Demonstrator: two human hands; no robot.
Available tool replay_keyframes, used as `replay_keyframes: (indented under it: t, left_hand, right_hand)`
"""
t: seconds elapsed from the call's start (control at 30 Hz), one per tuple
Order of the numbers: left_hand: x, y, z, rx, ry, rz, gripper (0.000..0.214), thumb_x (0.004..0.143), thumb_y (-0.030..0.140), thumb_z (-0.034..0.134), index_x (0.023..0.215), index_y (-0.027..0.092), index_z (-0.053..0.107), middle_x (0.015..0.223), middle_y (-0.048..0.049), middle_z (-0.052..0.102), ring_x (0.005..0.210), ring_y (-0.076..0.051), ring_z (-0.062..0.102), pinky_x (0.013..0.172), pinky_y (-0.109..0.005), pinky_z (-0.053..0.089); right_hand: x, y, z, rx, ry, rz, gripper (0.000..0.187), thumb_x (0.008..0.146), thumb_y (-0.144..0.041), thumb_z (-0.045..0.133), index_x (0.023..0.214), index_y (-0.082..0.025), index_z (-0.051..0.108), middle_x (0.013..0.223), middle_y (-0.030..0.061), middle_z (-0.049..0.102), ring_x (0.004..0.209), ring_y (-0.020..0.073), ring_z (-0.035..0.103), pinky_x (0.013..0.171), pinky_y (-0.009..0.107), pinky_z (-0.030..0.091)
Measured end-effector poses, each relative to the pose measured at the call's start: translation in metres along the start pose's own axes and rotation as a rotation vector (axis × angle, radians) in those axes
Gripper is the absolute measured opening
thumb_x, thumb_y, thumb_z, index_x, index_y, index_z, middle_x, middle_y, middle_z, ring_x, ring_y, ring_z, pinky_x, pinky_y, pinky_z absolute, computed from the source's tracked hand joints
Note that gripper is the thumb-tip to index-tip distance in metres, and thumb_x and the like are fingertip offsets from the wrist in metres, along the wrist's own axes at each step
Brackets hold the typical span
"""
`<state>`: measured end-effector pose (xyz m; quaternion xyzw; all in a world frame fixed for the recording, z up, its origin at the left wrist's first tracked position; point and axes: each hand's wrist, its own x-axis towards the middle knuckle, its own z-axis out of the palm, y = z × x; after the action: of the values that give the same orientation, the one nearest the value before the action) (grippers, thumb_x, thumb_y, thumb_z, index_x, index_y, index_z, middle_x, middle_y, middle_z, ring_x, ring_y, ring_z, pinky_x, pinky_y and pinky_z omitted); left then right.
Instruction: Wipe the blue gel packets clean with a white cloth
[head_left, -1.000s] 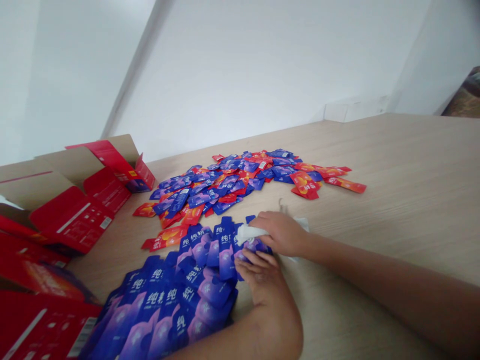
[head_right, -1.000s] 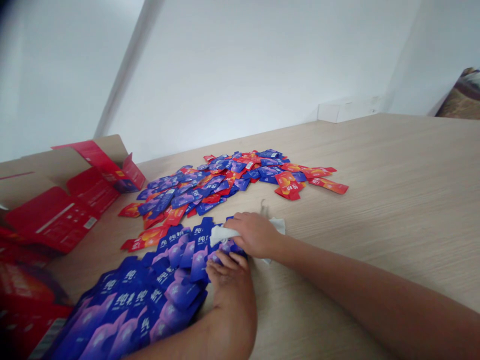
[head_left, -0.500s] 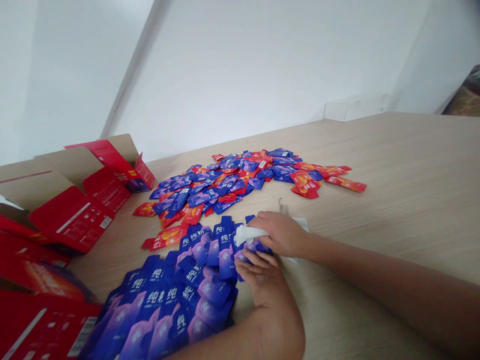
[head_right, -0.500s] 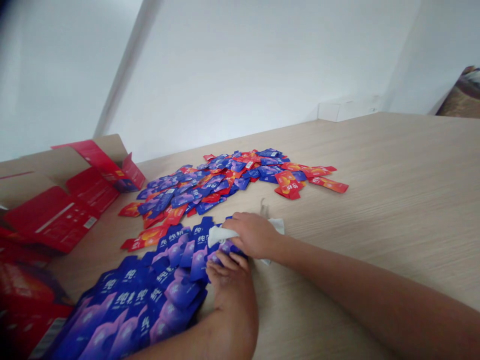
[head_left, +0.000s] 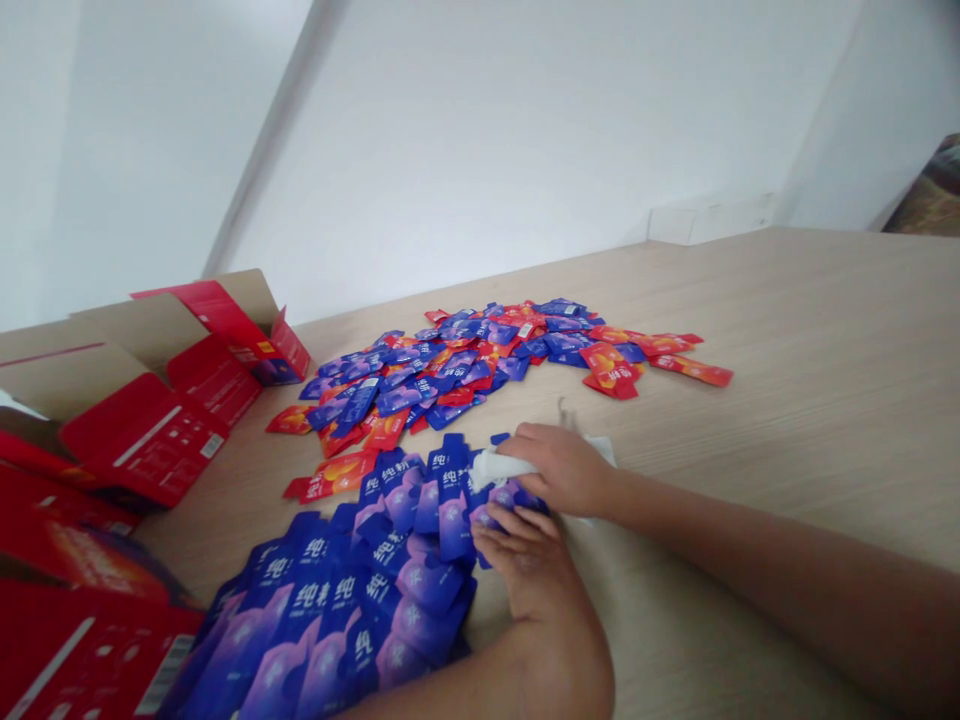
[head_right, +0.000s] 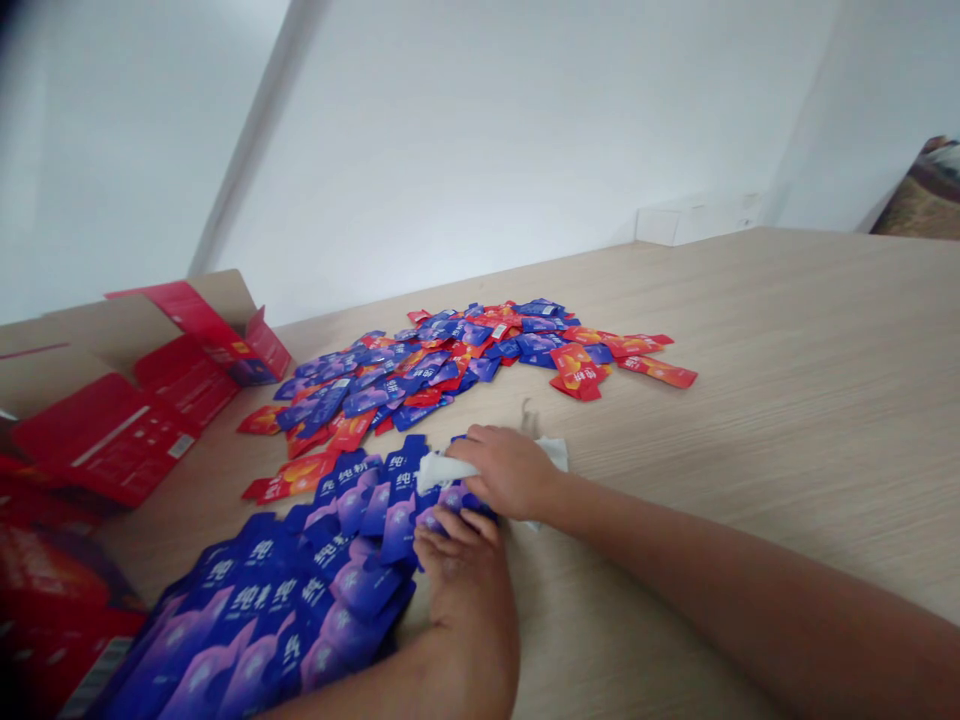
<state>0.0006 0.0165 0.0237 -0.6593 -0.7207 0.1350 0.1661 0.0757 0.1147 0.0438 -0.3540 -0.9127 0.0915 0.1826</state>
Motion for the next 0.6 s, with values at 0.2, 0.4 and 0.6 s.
replay_keyframes:
  t: [0.2,0.4,0.6]
  left_hand:
    - [0.005,-0.003,-0.001,0.023,0.019,-0.002,0.045,0.078,-0.005,0.037,0.116,0.006,0.058,0.119,-0.029,0.055,0.105,-0.035,0.057,0.088,-0.054,0.045]
    - [0.007,-0.002,0.005,-0.054,0.058,-0.051,0.043,0.079,-0.006,0.036,0.11,0.008,0.062,0.117,-0.0271,0.058,0.104,-0.034,0.058,0.089,-0.053,0.045]
    - [0.006,-0.001,0.005,-0.062,0.026,-0.048,0.044,0.079,-0.006,0.035,0.111,0.008,0.061,0.118,-0.0266,0.057,0.105,-0.035,0.056,0.09,-0.056,0.043]
  right_hand:
    - [0.002,0.008,0.005,-0.034,-0.073,0.028,0.026,0.081,-0.024,0.054,0.106,-0.019,0.057,0.096,0.0067,0.056,0.09,0.0205,0.052,0.078,0.03,0.037]
    - [0.001,0.017,0.001,-0.044,-0.025,0.108,0.03,0.081,-0.023,0.054,0.111,-0.019,0.055,0.101,0.0075,0.055,0.092,0.0204,0.051,0.08,0.03,0.036]
    - [0.001,-0.001,0.002,0.052,0.013,-0.031,0.029,0.08,-0.019,0.053,0.109,-0.02,0.056,0.098,0.0056,0.055,0.09,0.0186,0.05,0.08,0.029,0.036]
